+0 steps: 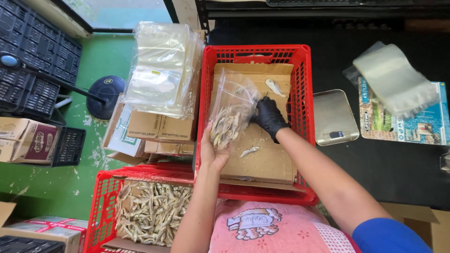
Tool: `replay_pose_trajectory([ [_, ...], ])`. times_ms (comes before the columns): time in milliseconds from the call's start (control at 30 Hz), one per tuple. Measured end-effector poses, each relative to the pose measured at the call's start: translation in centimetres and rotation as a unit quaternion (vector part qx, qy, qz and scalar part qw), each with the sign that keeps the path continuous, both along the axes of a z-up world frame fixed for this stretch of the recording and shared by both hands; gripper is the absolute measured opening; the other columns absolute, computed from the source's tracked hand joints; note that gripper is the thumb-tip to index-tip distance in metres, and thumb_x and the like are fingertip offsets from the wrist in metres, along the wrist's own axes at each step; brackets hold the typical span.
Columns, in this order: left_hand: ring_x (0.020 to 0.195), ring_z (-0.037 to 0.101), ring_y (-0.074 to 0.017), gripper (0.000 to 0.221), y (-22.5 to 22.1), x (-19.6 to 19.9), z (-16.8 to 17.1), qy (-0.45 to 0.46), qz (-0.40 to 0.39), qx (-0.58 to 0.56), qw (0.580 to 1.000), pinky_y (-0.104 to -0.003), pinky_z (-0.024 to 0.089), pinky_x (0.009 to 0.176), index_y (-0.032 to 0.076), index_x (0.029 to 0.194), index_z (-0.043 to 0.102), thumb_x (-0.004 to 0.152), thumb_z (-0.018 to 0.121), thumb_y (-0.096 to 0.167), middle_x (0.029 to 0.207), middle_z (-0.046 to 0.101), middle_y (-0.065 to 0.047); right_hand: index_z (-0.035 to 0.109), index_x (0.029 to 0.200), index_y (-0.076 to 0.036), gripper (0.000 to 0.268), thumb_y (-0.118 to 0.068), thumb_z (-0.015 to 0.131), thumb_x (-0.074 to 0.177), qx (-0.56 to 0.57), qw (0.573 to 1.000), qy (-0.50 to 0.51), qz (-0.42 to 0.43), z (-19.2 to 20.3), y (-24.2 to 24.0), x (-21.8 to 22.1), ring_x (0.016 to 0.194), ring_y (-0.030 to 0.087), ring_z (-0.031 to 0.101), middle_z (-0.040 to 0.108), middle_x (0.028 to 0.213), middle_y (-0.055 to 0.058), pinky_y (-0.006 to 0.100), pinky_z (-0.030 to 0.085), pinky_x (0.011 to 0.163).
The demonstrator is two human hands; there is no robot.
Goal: The person places small dried fish from a crate into plastic bags, weighs the bags on a digital scale, and adjusts the quantity in the bags by hand.
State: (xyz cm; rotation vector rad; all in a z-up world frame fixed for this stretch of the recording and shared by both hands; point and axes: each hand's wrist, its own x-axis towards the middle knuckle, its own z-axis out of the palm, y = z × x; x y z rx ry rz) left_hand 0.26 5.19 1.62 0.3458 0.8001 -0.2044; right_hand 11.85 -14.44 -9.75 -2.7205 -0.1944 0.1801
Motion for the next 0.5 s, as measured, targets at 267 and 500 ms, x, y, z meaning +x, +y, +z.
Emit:
replay_pose_trajectory([
  [267,0.079,0.077,-0.0309,0.045,-0.2,0.1,0.5,-0.002,-0.009,0.0,1.0,-0.042,0.065,0.057,0.004,0.101,0.068,0.076,0.085,0.038,0.098,0.077,-0.016,0.071,0.114,-0.018,0.045,-0.049,0.08,0.082,0.049,0.998,-0.017,0.031,-7.6,-2.4,0.2,0.114,0.026,0.064,0.065,0.108,0.004,0.04,0.055,0.099],
  [500,0.078,0.076,-0.0325,0.042,-0.4,-0.4,0.6,-0.003,-0.011,-0.018,1.0,-0.043,0.066,0.056,0.003,0.1,0.067,0.078,0.084,0.034,0.097,0.077,-0.018,0.078,0.111,-0.022,0.033,-0.038,0.085,0.083,0.315,0.937,0.107,-0.104,1.2,-2.0,-1.6,0.109,0.023,0.071,0.079,0.103,0.001,0.039,0.055,0.097],
])
